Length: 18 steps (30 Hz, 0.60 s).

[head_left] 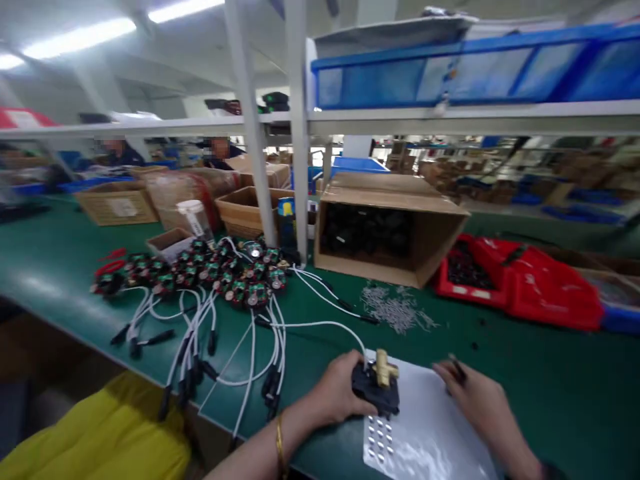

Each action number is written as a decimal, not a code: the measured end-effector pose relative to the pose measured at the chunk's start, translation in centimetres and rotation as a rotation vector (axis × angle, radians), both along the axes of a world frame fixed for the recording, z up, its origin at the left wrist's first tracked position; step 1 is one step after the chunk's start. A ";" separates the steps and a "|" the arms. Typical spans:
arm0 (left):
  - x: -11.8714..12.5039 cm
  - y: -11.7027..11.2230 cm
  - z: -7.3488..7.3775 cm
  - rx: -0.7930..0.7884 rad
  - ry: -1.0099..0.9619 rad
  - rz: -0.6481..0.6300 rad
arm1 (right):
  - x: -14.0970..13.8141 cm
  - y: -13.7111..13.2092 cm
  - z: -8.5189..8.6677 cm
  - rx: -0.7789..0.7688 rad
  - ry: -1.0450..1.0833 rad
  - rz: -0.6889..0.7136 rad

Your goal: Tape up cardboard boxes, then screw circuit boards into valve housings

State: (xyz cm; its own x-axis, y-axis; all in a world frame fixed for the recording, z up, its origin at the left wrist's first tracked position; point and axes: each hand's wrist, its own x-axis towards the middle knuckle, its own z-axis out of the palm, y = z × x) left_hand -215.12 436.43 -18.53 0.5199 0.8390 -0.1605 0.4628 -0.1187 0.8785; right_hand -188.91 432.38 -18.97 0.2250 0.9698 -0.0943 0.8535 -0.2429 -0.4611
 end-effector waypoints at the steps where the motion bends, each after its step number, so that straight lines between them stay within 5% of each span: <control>1: 0.1 0.2 0.4 -0.001 0.002 -0.009 | -0.2 1.7 0.2 0.001 -0.008 0.078; 3: 0.3 0.2 1.1 -0.009 -0.032 -0.008 | -0.9 5.8 0.4 -0.029 -0.061 0.118; 7: 0.0 -0.5 1.1 -0.095 -0.159 0.111 | -1.9 11.3 -0.4 -0.013 -0.148 -0.032; 12: -2.1 0.9 0.9 -0.222 -0.263 0.489 | -1.6 11.4 -1.0 0.020 -0.203 -0.079; 18: -2.2 2.9 2.3 -0.437 -0.510 0.707 | 0.4 11.3 0.7 0.047 -0.170 -0.091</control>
